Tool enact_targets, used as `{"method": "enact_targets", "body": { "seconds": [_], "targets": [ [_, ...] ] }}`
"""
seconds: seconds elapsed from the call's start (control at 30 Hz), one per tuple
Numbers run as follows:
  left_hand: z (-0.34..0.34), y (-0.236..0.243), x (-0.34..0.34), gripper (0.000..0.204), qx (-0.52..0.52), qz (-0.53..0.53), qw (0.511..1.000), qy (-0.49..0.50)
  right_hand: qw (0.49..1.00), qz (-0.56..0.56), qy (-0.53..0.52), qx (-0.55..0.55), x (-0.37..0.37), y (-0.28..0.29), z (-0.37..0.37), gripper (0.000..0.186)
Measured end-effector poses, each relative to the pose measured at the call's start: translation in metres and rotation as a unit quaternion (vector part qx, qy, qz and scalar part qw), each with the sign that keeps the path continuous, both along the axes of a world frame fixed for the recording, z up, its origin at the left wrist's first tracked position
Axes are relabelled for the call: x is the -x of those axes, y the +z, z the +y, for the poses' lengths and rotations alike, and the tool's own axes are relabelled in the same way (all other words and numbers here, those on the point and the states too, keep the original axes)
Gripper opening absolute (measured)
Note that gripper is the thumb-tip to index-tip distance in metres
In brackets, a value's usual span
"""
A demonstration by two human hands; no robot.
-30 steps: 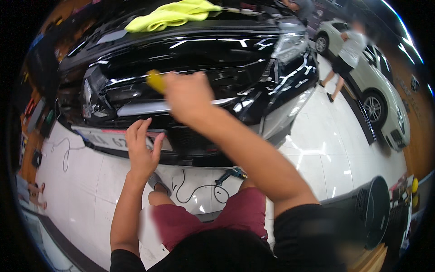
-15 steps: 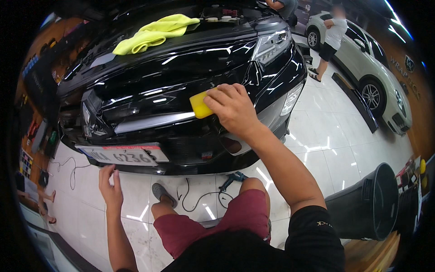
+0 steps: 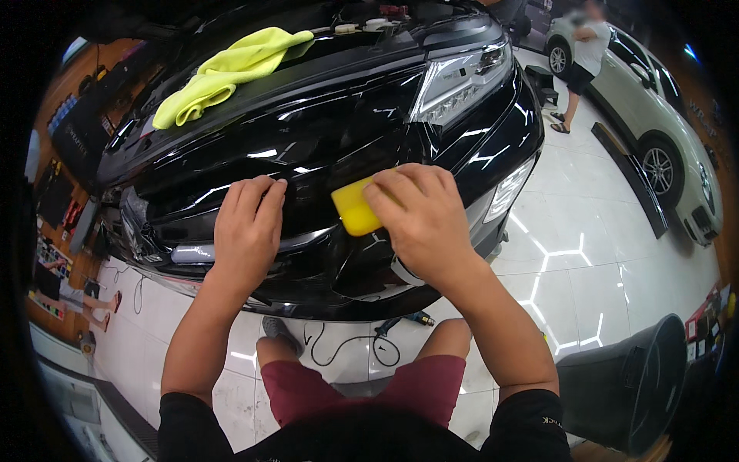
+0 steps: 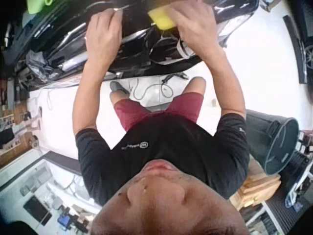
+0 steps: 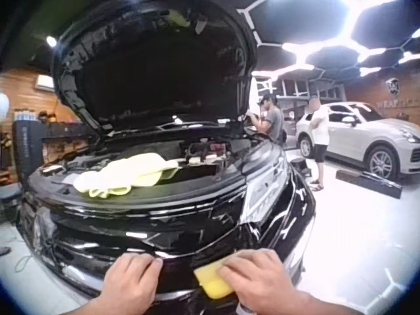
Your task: The person applies a transparent protective film to the front bumper of a black car. They use a yellow squeegee to smooth the film, a red squeegee for edges, and a microfiber cloth to wipe the surface. A utility knife is used to trim excess film along the bumper contours.
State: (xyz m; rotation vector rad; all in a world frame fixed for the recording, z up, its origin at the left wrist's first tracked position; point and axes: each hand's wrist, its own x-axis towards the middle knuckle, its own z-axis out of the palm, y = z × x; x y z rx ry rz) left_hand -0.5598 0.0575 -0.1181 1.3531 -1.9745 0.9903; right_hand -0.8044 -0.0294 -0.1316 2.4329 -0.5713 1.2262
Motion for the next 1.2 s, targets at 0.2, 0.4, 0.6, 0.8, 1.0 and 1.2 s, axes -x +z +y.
{"method": "enact_targets", "body": {
  "seconds": [0.2, 0.4, 0.6, 0.8, 1.0, 1.2],
  "targets": [
    [-0.004, 0.009, 0.008, 0.025, -0.044, 0.033, 0.998, 0.027, 1.000, -0.013, 0.010, 0.018, -0.018, -0.007, -0.008, 0.036],
    [-0.010, 0.010, 0.015, 0.023, -0.062, 0.063, 0.996, 0.016, 0.999, -0.039, -0.015, 0.014, -0.010, -0.010, -0.016, 0.034],
    [-0.010, 0.011, 0.024, 0.020, -0.071, 0.085, 0.993, 0.038, 0.999, -0.037, -0.016, 0.007, -0.005, 0.007, -0.033, 0.026],
    [-0.003, 0.011, 0.023, 0.018, -0.049, 0.064, 0.992, 0.094, 0.999, 0.032, -0.017, -0.004, -0.007, 0.024, -0.034, 0.022],
    [-0.003, 0.013, 0.022, 0.020, -0.051, 0.005, 0.991, 0.126, 0.999, -0.022, 0.009, 0.026, -0.002, 0.010, -0.036, 0.023],
    [0.001, 0.011, 0.021, 0.021, -0.048, 0.005, 0.993, 0.112, 0.998, -0.035, 0.042, 0.040, -0.008, -0.007, -0.024, 0.024]
  ]
}}
